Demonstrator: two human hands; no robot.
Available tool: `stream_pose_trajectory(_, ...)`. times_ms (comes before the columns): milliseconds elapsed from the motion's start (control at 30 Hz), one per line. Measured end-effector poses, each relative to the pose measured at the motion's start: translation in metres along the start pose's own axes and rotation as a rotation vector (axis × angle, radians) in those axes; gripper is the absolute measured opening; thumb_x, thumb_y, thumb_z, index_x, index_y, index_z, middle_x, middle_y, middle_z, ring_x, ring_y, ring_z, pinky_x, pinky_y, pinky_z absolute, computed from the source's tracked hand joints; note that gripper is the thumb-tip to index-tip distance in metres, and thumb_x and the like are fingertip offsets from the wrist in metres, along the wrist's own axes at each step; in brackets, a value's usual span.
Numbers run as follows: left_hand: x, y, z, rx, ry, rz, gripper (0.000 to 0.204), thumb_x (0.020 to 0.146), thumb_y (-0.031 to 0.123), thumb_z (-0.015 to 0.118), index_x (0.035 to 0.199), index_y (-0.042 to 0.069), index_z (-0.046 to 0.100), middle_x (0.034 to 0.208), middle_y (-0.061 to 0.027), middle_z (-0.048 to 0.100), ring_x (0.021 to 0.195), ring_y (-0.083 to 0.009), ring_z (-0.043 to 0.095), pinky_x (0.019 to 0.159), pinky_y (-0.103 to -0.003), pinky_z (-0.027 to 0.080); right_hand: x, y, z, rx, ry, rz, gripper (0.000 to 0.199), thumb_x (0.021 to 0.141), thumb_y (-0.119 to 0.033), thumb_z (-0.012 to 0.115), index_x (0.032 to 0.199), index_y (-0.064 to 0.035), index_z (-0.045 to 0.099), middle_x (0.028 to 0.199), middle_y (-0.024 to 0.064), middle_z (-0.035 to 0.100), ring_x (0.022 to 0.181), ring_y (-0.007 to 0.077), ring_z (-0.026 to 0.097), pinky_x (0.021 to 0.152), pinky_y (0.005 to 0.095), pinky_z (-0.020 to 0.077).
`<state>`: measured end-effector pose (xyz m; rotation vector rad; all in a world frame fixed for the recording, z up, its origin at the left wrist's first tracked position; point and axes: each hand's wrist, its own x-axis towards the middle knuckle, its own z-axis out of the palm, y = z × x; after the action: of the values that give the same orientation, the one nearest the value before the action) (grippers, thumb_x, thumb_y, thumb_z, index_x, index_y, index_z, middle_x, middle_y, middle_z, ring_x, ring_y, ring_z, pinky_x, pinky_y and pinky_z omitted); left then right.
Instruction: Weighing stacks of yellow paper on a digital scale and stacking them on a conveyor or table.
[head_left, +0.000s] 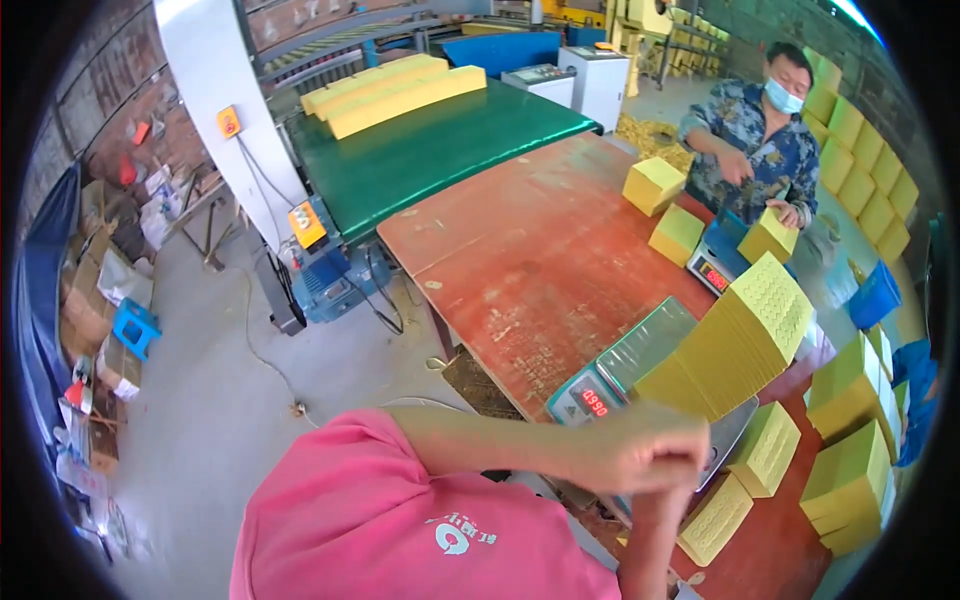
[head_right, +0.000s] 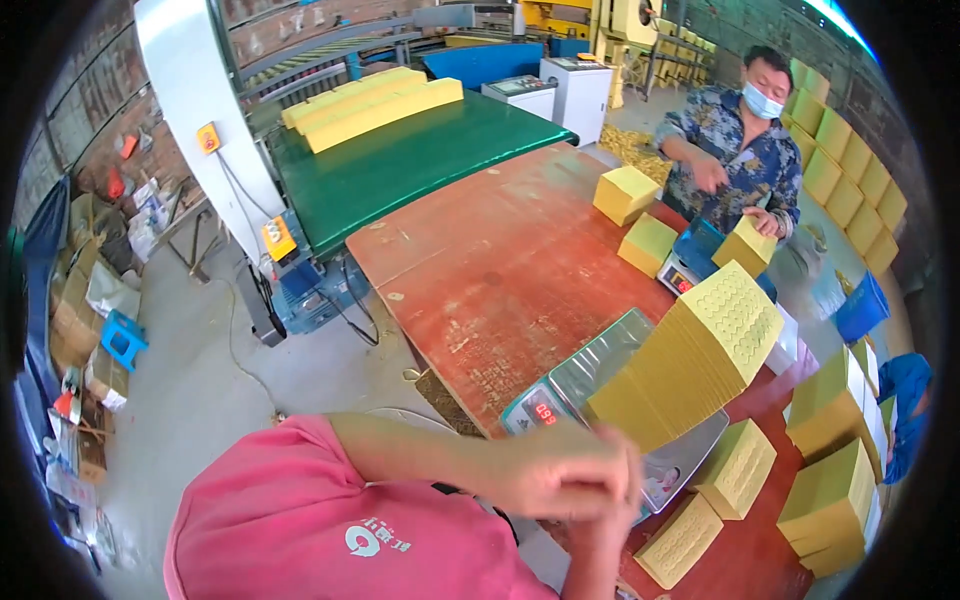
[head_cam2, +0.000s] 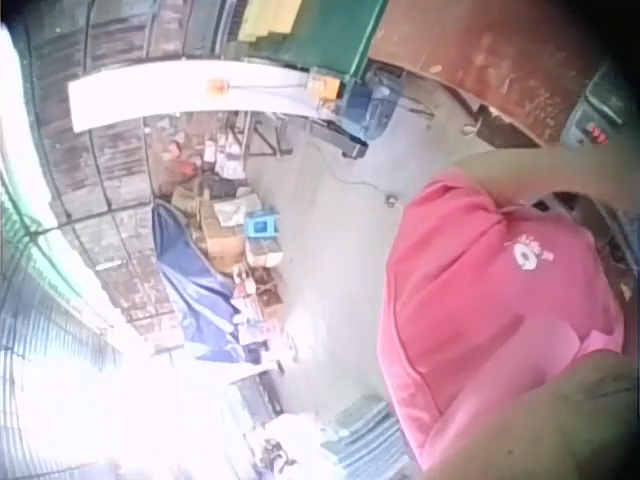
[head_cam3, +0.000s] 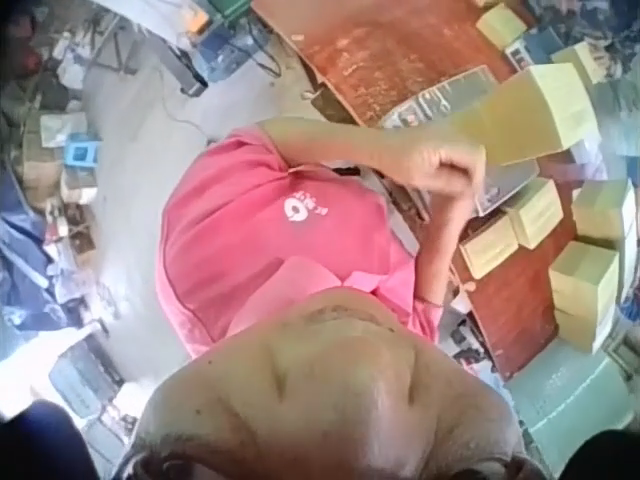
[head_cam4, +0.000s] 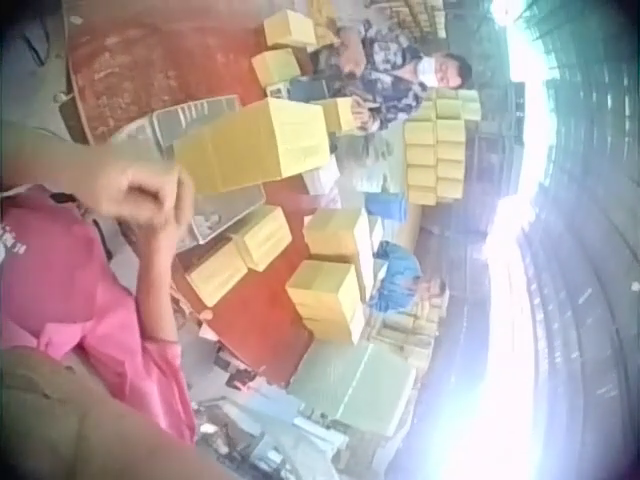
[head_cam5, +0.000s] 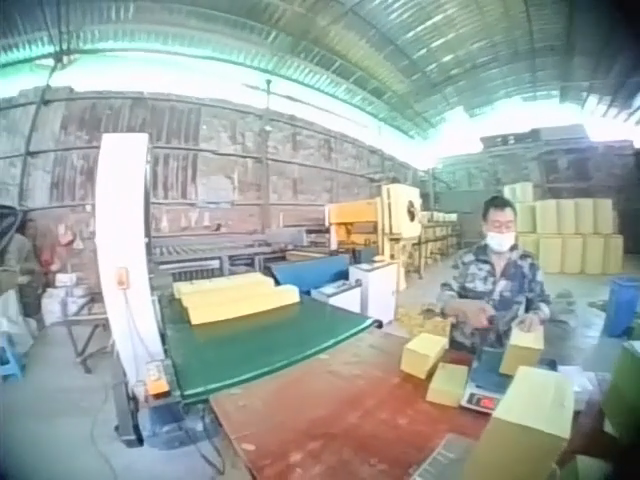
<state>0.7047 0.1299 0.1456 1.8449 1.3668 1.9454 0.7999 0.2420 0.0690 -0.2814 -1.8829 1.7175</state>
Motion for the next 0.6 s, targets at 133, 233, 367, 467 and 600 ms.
stream_pose_trajectory(133,0.002,0.004,0.054,-0.04,-0.211,-0.001,0.019,0.088,0.016,0.066,0.08,0.004,0.053,0.069,-0.0074,0.059,0.062,-0.0266,0.06,0.056,-0.036,0.044,-0.009,-0.002,0.025,0.458,-0.479,0.611,0.039,0.098,-0.024,0.056,0.126,0.0036,0.056,0.11,0.0099,0.06,0.098,0.0111,0.059,0.079,0.0251,0.0483)
stream_pose_trajectory(233,-0.008,0.003,0.093,-0.084,-0.202,-0.003,0.022,0.087,0.015,0.067,0.075,0.005,0.052,0.063,-0.0048,0.061,0.057,-0.0244,0.062,0.052,-0.035,0.044,-0.012,0.012,0.028,0.739,-0.888,0.63,0.038,0.101,-0.02,0.054,0.13,0.0042,0.053,0.11,0.0093,0.061,0.098,0.0106,0.059,0.078,0.0241,0.0482)
stream_pose_trajectory(367,-0.011,0.005,0.123,-0.31,-0.129,-0.167,0.026,0.09,0.016,0.066,0.072,0.004,0.051,0.063,-0.0057,0.062,0.057,-0.0223,0.063,0.05,-0.033,0.044,-0.018,0.004,0.01,0.769,-0.868,0.684,0.038,0.097,-0.01,0.057,0.132,0.0031,0.052,0.103,0.007,0.063,0.093,0.0096,0.059,0.076,0.0235,0.0473)
stream_pose_trajectory(467,-0.011,0.007,0.137,-0.382,-0.109,-0.179,0.029,0.092,0.019,0.065,0.072,0.004,0.051,0.06,-0.0062,0.059,0.054,-0.0226,0.06,0.049,-0.033,0.041,-0.022,0.0,-0.005,0.681,-0.905,0.521,0.038,0.094,-0.006,0.059,0.131,0.001,0.054,0.094,0.0049,0.064,0.084,0.0089,0.059,0.073,0.0225,0.0464)
stream_pose_trajectory(600,-0.011,0.003,0.136,-0.418,-0.267,-0.274,0.03,0.091,0.022,0.065,0.077,0.001,0.05,0.065,-0.0111,0.052,0.061,-0.031,0.057,0.057,-0.038,0.043,-0.024,-0.002,-0.027,0.539,-0.803,0.483,0.036,0.09,-0.002,0.061,0.126,-0.0012,0.06,0.076,0.0002,0.06,0.066,0.0059,0.055,0.06,0.0218,0.0425)
